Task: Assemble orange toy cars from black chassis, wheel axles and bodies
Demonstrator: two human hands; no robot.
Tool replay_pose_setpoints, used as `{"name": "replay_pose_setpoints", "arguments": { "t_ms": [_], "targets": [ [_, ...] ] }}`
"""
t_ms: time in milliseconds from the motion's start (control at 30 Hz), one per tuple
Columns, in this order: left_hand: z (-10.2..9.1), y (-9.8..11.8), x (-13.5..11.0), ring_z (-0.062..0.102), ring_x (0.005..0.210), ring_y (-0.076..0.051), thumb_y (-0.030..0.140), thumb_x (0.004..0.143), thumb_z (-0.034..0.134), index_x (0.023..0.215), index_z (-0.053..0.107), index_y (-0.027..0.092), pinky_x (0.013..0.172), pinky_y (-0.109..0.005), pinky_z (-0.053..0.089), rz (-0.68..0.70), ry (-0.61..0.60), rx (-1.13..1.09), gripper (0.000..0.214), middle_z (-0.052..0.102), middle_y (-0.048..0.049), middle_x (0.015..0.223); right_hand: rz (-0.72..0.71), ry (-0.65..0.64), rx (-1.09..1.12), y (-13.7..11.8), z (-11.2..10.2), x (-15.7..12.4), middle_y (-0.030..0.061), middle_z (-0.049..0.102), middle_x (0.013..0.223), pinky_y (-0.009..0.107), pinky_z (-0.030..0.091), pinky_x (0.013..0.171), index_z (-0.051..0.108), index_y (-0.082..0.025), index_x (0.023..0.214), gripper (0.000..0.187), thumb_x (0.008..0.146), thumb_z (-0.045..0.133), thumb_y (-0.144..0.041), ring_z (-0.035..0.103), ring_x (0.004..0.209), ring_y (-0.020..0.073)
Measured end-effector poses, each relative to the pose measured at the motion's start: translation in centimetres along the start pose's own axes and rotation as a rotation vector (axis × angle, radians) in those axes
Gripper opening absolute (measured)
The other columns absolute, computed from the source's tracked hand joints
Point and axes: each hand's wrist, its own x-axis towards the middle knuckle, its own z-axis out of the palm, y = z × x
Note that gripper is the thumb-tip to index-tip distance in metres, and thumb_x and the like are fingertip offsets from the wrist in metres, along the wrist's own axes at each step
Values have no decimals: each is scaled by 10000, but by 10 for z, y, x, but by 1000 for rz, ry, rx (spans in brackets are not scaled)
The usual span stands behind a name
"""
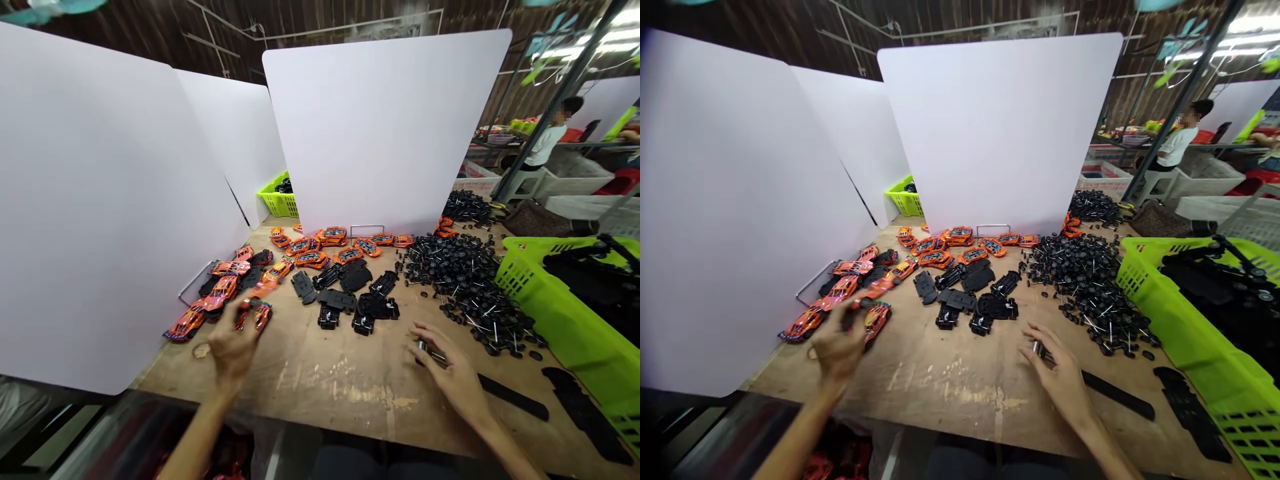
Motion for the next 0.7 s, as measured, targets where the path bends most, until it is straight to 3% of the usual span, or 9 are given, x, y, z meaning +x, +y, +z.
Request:
{"name": "replay_pose_setpoints", "arguments": {
  "t_ms": [67, 133, 200, 267, 333, 433, 500, 567, 700],
  "targets": [
    [-8, -27, 35, 569, 1364, -383, 297, 920, 596, 1242, 666, 164, 1210, -603, 341, 61, -5, 152, 355, 684, -181, 1353, 4, 32, -57, 7, -13, 1, 99, 687, 1378, 527, 550, 1093, 758, -276, 1177, 298, 978, 660, -476, 671, 1254, 319],
    [-3, -38, 59, 552, 1372, -409, 293, 904, 583, 1260, 651, 124, 1202, -626, 335, 52, 17, 241, 400, 665, -221, 1367, -10, 59, -108, 11, -19, -1, 101, 699, 1343, 516, 569, 1059, 762, -275, 1156, 286, 988, 645, -474, 684, 1219, 321],
    [17, -30, 70, 630, 1267, -388, 300, 918, 548, 1261, 649, 109, 1130, -578, 439, 39, -9, 202, 405, 697, -223, 1306, -41, 70, -150, 11, -18, -2, 102, 710, 1309, 485, 590, 1018, 767, -274, 1132, 261, 1005, 623, -451, 693, 1189, 316],
    [48, -6, 72, 711, 1099, -340, 306, 939, 516, 1218, 673, 121, 1021, -509, 535, 75, -171, 58, 370, 750, -194, 1196, -80, 56, -167, 8, -14, 3, 105, 735, 1234, 455, 611, 963, 767, -267, 1096, 241, 1021, 597, -421, 711, 1130, 305],
    [85, 25, 66, 739, 993, -301, 300, 939, 525, 1127, 715, 154, 949, -459, 573, 170, -415, -71, 305, 784, -154, 1098, -113, 20, -171, 6, -6, 15, 102, 750, 1181, 454, 611, 950, 752, -264, 1106, 228, 1037, 568, -380, 714, 1100, 297],
    [131, 65, 44, 736, 1025, -252, 306, 925, 613, 1112, 747, 230, 956, -373, 568, 287, -603, -147, 241, 795, -83, 1114, -210, -50, -203, 8, 10, 48, 99, 732, 1257, 510, 560, 1046, 700, -268, 1234, 242, 1026, 582, -306, 676, 1193, 302],
    [150, 82, 25, 726, 1036, -242, 307, 937, 627, 1158, 739, 240, 949, -356, 561, 330, -702, -181, 256, 784, -80, 1135, -299, -113, -275, 15, 22, 73, 115, 712, 1316, 572, 511, 1098, 664, -259, 1316, 330, 988, 633, -253, 650, 1246, 324],
    [159, 90, 6, 705, 1039, -259, 317, 958, 610, 1183, 726, 214, 948, -385, 550, 327, -737, -184, 273, 761, -108, 1126, -356, -178, -350, 24, 32, 94, 138, 727, 1285, 609, 516, 1073, 672, -238, 1318, 370, 949, 673, -206, 672, 1207, 346],
    [167, 97, -20, 610, 1143, -372, 467, 873, 727, 1041, 752, 178, 970, -523, 498, 194, -598, -19, 336, 686, -157, 1108, -383, -234, -388, 35, 35, 107, 120, 747, 1244, 515, 591, 1005, 693, -248, 1289, 343, 950, 677, -199, 713, 1137, 310]
  ]
}}
